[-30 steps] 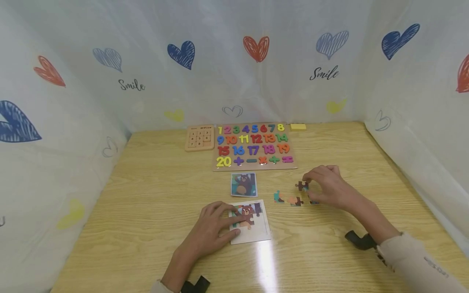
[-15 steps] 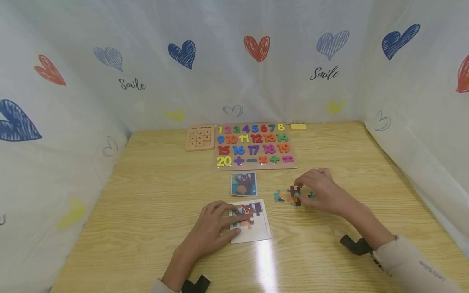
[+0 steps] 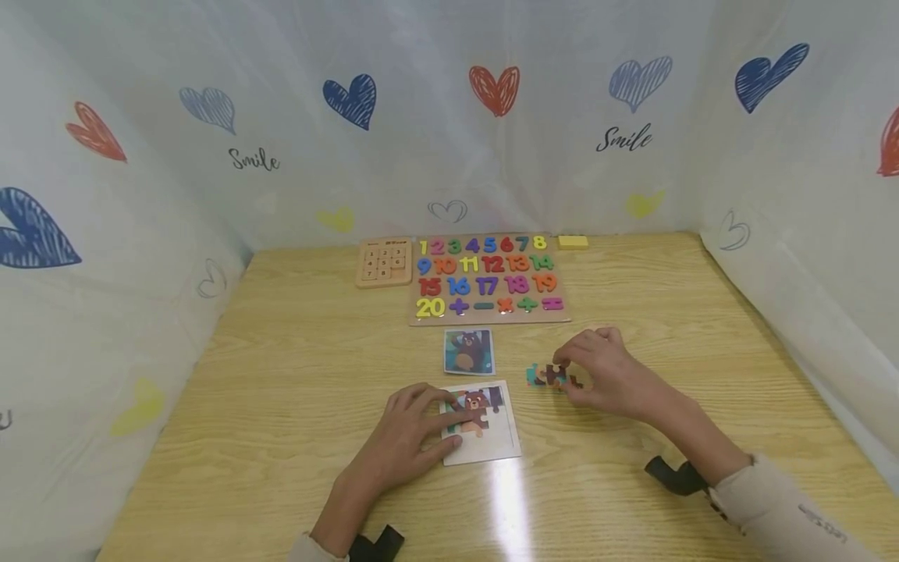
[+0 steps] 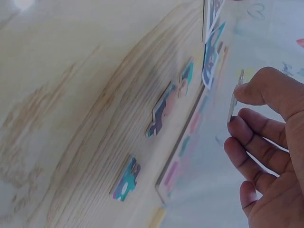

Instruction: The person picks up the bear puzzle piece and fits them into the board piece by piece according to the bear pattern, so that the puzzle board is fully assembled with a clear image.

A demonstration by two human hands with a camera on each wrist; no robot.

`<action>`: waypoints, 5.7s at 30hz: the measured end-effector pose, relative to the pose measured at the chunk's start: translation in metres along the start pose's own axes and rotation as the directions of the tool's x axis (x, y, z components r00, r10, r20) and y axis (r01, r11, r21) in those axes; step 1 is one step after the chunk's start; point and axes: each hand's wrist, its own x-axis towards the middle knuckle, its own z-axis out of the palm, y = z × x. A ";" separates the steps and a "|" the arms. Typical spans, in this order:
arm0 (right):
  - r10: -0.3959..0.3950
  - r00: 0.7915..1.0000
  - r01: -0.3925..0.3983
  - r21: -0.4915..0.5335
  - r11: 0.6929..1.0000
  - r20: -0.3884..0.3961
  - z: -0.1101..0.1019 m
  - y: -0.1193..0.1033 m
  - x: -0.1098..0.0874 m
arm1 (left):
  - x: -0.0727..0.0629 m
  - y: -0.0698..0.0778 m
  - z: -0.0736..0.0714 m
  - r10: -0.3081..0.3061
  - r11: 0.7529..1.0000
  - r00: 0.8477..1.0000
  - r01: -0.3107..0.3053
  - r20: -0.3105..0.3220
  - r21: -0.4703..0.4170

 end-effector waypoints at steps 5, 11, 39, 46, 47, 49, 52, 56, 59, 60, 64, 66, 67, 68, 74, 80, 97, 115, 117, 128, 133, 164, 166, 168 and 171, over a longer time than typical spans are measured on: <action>-0.004 1.000 0.003 0.006 1.000 0.018 0.004 -0.005 0.002 | 0.000 0.000 -0.001 -0.006 1.000 1.000 0.006 0.010 0.001; -0.010 0.999 0.008 0.054 0.999 0.034 0.007 -0.013 0.005 | 0.000 0.001 -0.001 -0.009 1.000 1.000 0.009 0.013 -0.004; -0.054 0.994 0.048 0.070 0.996 0.093 0.024 -0.036 0.017 | 0.000 0.000 -0.002 -0.006 1.000 1.000 0.006 0.012 -0.007; -0.063 0.992 0.057 0.058 0.997 0.111 0.029 -0.039 0.018 | 0.000 0.000 -0.002 0.003 1.000 1.000 -0.003 0.014 -0.003; -0.069 0.992 0.063 0.057 0.996 0.110 0.030 -0.040 0.018 | 0.000 0.000 -0.002 0.002 1.000 1.000 -0.002 0.015 -0.002; -0.075 0.991 0.068 0.061 0.996 0.108 0.032 -0.041 0.018 | 0.000 0.000 -0.002 0.001 1.000 1.000 -0.001 0.015 -0.003; -0.081 0.991 0.075 0.060 0.995 0.108 0.034 -0.043 0.019 | 0.000 0.000 -0.002 -0.004 1.000 1.000 0.004 0.012 -0.004; -0.085 0.990 0.079 0.055 0.995 0.117 0.037 -0.045 0.020 | 0.000 0.000 -0.002 0.000 1.000 1.000 0.000 0.001 -0.013; -0.086 0.989 0.080 0.054 0.995 0.124 0.039 -0.047 0.022 | -0.001 0.000 -0.002 0.003 1.000 1.000 -0.003 -0.001 -0.020; -0.085 0.988 0.079 0.052 0.996 0.126 0.040 -0.048 0.022 | -0.001 0.000 -0.003 0.003 1.000 1.000 -0.003 0.001 -0.020; -0.086 0.988 0.081 0.044 0.996 0.132 0.041 -0.052 0.024 | 0.000 0.000 -0.002 -0.002 1.000 1.000 0.002 0.008 -0.013; -0.086 0.987 0.082 0.036 0.996 0.139 0.042 -0.054 0.025 | 0.000 0.000 -0.002 -0.006 1.000 1.000 0.006 0.012 -0.008; -0.087 0.986 0.083 0.029 0.996 0.143 0.043 -0.055 0.026 | 0.000 0.000 -0.002 -0.008 1.000 1.000 0.008 0.013 -0.007; -0.086 0.985 0.083 0.024 0.996 0.147 0.044 -0.055 0.026 | 0.000 0.000 -0.003 -0.009 1.000 1.000 0.010 0.014 -0.006; -0.088 0.985 0.086 0.025 0.996 0.149 0.049 -0.057 0.027 | 0.000 0.000 -0.003 -0.005 1.000 1.000 0.005 0.011 -0.004; -0.085 0.983 0.083 0.017 0.996 0.163 0.053 -0.057 0.027 | 0.000 -0.001 -0.003 0.001 1.000 1.000 -0.001 0.005 -0.006; -0.169 0.972 0.176 -0.034 0.984 0.161 0.055 -0.057 0.027 | 0.001 -0.002 -0.002 0.008 1.000 1.000 -0.008 0.001 -0.004; 0.044 0.999 -0.043 0.023 0.999 -0.015 0.023 -0.020 -0.001 | 0.007 0.010 0.006 0.004 0.997 1.000 -0.005 0.003 0.075; 0.066 0.997 -0.066 0.010 0.998 -0.026 0.021 -0.014 -0.006 | 0.008 0.012 0.008 0.005 0.995 1.000 -0.005 -0.003 0.095; 0.174 0.984 -0.174 -0.011 0.985 0.037 0.018 0.000 -0.018 | 0.010 0.018 0.008 0.007 0.993 1.000 -0.007 0.004 0.117; 0.171 0.984 -0.172 0.027 0.985 0.055 0.022 0.002 -0.013 | 0.011 0.018 0.009 0.007 0.992 1.000 -0.008 0.010 0.127; 0.101 0.992 -0.100 -0.013 0.995 0.076 0.037 -0.003 0.007 | 0.010 0.012 0.011 -0.011 0.997 0.999 0.008 0.047 0.079; 0.102 0.992 -0.102 -0.007 0.995 0.077 0.034 -0.006 0.006 | 0.010 0.012 0.011 -0.008 0.998 0.999 0.006 0.047 0.060; 0.093 0.993 -0.094 0.002 0.996 0.069 0.033 -0.009 0.006 | 0.009 0.011 0.010 -0.004 0.999 0.999 0.002 0.045 0.047; 0.055 0.998 -0.056 0.012 0.998 0.035 0.031 -0.013 0.007 | 0.008 0.010 0.009 -0.004 0.999 0.999 0.002 0.049 0.049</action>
